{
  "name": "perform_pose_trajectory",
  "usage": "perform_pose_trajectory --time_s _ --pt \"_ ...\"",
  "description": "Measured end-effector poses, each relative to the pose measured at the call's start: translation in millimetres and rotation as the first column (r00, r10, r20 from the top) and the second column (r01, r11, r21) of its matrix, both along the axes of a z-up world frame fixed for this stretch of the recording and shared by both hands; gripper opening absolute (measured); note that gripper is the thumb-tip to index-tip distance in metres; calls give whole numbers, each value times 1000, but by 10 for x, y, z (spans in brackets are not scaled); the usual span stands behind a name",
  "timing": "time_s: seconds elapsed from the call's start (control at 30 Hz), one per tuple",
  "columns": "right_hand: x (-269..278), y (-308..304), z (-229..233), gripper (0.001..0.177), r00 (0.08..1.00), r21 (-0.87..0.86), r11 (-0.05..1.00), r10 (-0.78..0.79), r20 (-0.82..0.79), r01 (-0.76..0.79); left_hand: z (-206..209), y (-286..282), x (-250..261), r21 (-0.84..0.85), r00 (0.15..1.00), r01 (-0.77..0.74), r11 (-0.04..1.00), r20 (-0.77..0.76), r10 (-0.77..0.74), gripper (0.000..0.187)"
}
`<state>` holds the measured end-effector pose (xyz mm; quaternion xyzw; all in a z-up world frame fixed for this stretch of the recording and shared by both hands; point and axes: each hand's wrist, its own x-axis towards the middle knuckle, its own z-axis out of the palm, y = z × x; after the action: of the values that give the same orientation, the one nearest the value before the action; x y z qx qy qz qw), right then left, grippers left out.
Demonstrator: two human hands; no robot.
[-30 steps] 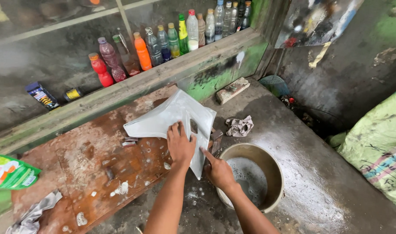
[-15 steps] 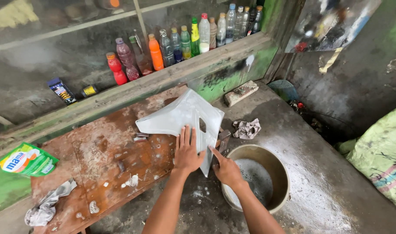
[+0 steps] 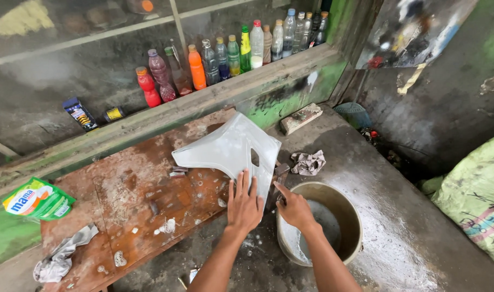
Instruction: The person scrubs a white plastic part on a wooden table using a small abrasive tool. They then rinse the part in a bucket of water and place it on the floor.
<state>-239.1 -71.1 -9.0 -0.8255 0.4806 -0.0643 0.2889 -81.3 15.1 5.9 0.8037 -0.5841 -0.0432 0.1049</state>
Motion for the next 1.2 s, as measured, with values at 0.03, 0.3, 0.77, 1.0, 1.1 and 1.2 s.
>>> perform_pose_trajectory --time_s 0.03,0.3,0.77,1.0,1.1,1.2 --pt "0 -88 -147 62 1000 -1 1000 -2 -2 2 -76 -17 -11 -1 1000 2 1000 -2 -2 62" --pt "-22 -252 -408 42 997 -8 997 -73 -10 73 -254 52 -169 -100 999 -12 995 37 16 74" --pt "-60 -18 34 36 989 -118 987 -95 114 108 -822 442 -485 -436 1000 3 900 -21 -13 55" --pt "-135 15 21 39 979 -128 982 -116 169 139 -658 192 -408 -355 977 -210 911 -106 184 38" --pt "-199 -100 -198 36 977 -153 980 -95 188 125 -504 129 -441 -370 956 -290 883 -139 257 40" --pt "-256 -147 -318 27 964 -166 974 -111 243 154 -521 109 -464 -412 944 -327 851 -174 279 44"
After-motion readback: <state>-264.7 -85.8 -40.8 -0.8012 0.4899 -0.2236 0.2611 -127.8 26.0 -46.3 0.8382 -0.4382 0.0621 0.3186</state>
